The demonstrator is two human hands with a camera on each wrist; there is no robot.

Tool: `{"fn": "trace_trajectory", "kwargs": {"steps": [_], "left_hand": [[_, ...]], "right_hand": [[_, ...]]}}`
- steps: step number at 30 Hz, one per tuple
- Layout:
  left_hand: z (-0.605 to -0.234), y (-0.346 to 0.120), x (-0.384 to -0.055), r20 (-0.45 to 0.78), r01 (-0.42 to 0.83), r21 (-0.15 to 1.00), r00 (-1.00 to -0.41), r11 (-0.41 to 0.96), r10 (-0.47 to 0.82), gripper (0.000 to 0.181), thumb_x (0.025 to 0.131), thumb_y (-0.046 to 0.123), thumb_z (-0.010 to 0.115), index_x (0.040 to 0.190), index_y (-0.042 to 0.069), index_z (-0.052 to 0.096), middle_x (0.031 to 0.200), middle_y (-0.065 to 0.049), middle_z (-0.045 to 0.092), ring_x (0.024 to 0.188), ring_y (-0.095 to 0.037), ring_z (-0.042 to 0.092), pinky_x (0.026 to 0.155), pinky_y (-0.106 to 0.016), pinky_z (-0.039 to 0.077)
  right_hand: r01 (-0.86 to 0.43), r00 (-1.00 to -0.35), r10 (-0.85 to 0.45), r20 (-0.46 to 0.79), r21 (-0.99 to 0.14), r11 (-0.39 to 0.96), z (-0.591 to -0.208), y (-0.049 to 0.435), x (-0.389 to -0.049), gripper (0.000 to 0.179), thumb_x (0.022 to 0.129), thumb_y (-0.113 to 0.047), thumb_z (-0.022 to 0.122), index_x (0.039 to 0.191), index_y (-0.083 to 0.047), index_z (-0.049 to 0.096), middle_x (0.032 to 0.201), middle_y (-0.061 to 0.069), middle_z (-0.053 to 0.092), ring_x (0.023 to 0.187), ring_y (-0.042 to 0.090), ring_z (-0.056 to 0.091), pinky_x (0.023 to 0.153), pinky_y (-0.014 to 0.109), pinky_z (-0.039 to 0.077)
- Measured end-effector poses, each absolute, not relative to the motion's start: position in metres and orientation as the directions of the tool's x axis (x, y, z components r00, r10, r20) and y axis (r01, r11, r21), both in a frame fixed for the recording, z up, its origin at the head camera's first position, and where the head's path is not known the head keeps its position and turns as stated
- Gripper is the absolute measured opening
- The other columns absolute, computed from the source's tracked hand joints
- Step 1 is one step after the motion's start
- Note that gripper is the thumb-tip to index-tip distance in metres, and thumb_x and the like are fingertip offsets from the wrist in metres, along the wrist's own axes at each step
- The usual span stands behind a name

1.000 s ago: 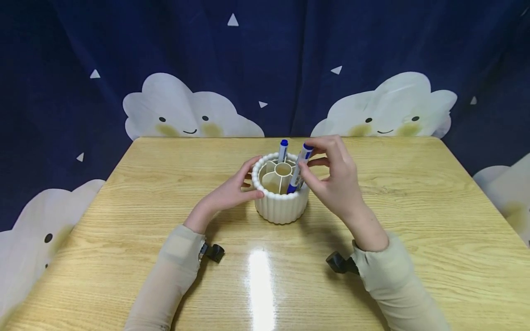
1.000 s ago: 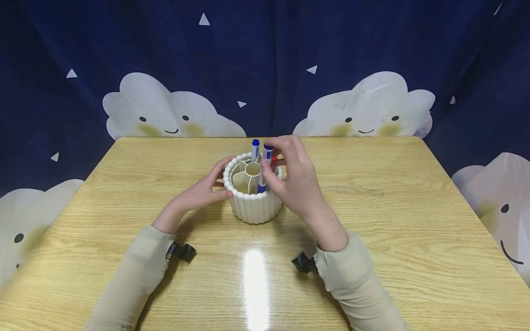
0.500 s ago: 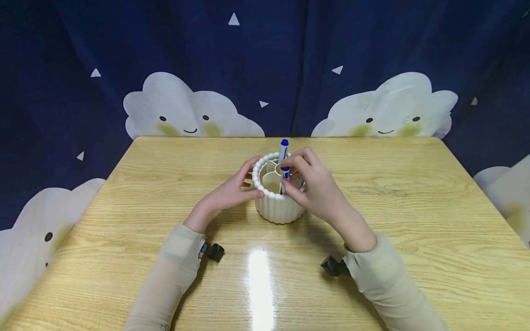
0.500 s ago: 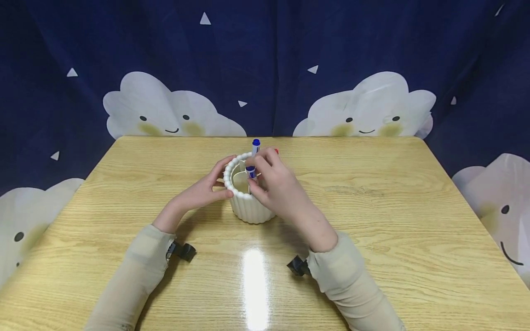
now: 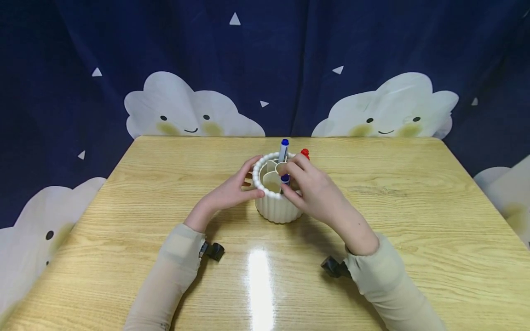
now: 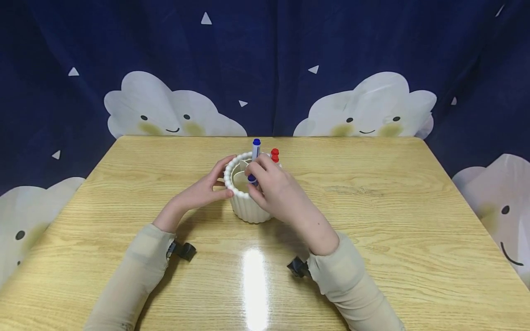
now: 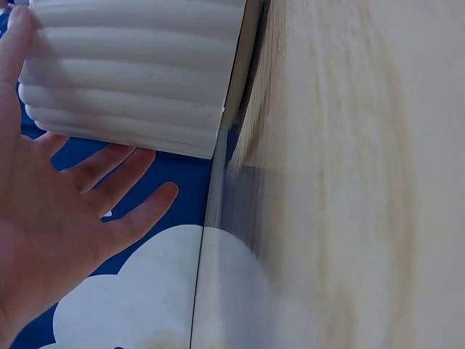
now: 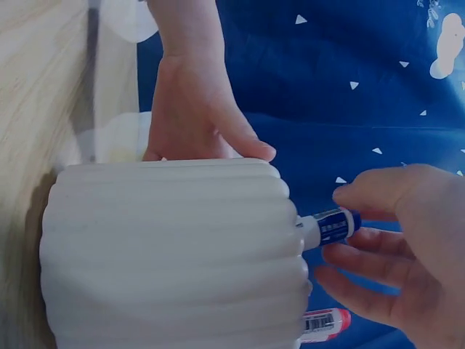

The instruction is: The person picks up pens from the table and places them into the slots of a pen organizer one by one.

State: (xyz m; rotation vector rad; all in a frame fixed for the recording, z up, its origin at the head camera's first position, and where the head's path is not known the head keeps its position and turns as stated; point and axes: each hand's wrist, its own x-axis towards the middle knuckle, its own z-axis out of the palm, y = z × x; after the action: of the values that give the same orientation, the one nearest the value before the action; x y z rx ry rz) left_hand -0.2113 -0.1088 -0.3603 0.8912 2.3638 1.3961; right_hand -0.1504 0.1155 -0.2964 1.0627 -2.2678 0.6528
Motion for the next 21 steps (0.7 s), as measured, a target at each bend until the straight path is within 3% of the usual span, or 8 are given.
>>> {"fn": "trace_trajectory", "kwargs": {"steps": [6,14,18,21], "left_hand": [[-0.352,-0.108,-0.208,0.061,0.363,0.855,-0.779,0.371,0.623,0.084,0.085,0.014,0.063,0.147,0.019,0.007,0.14,-0.012,0.031,0.121,-0.032,0.037,0.096,-0.049,0.038],[-0.361,-0.113,-0.214,0.106,0.411,0.834,-0.774,0.369,0.624,0.084,0.083,0.031,0.066,0.145,0.03,0.01,0.141,-0.004,0.032,0.119,-0.027,0.04,0.099,-0.045,0.037],[-0.359,-0.115,-0.214,0.096,0.411,0.828,-0.774,0.382,0.626,0.085,0.081,0.039,0.066,0.146,0.026,0.013,0.142,-0.003,0.032,0.12,-0.026,0.041,0.099,-0.045,0.037],[-0.359,-0.119,-0.214,0.097,0.405,0.832,-0.78,0.379,0.619,0.078,0.083,0.037,0.064,0.145,0.022,0.019,0.142,-0.004,0.033,0.12,-0.028,0.042,0.1,-0.046,0.036]], "right_hand": [[-0.778,-0.552,-0.505,0.664,-0.193,0.597,-0.291,0.12,-0.147,0.016,0.082,-0.012,0.061,0.097,-0.007,0.06,0.092,0.005,0.053,0.07,0.013,0.055,0.055,0.025,0.046],[-0.707,-0.585,-0.413,0.698,-0.188,0.682,-0.283,0.139,-0.155,0.01,0.082,-0.01,0.059,0.091,-0.006,0.062,0.085,0.006,0.057,0.071,0.016,0.057,0.052,0.028,0.043],[-0.663,-0.62,-0.366,0.694,-0.215,0.717,-0.283,0.151,-0.159,0.013,0.083,-0.011,0.058,0.095,-0.006,0.062,0.083,0.005,0.059,0.073,0.017,0.057,0.053,0.029,0.043],[-0.617,-0.65,-0.32,0.689,-0.233,0.752,-0.282,0.162,-0.163,0.014,0.085,-0.012,0.057,0.097,-0.006,0.061,0.082,0.005,0.06,0.072,0.017,0.056,0.055,0.03,0.042]]}}
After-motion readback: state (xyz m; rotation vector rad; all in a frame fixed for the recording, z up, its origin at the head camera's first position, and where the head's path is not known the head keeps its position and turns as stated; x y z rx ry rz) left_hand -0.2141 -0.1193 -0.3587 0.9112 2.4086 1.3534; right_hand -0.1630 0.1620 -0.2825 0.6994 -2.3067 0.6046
